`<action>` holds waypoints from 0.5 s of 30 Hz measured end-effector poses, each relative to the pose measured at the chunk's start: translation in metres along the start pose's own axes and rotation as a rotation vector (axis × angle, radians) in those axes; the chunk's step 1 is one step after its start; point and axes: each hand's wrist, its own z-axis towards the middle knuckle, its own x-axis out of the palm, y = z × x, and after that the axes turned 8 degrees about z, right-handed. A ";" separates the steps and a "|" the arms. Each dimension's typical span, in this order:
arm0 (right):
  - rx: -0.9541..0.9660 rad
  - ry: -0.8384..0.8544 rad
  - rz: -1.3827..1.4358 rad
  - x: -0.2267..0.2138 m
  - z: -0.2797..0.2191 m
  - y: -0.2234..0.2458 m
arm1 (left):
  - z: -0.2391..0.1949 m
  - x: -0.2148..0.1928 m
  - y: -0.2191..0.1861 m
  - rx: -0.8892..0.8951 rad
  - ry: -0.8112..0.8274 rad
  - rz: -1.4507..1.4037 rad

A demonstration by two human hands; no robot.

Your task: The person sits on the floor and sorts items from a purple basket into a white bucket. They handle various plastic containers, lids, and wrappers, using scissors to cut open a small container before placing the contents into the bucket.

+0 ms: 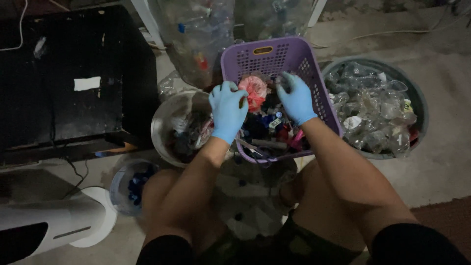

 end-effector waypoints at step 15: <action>-0.316 0.411 0.099 -0.002 -0.007 0.061 | -0.022 0.062 0.015 -0.024 0.120 -0.320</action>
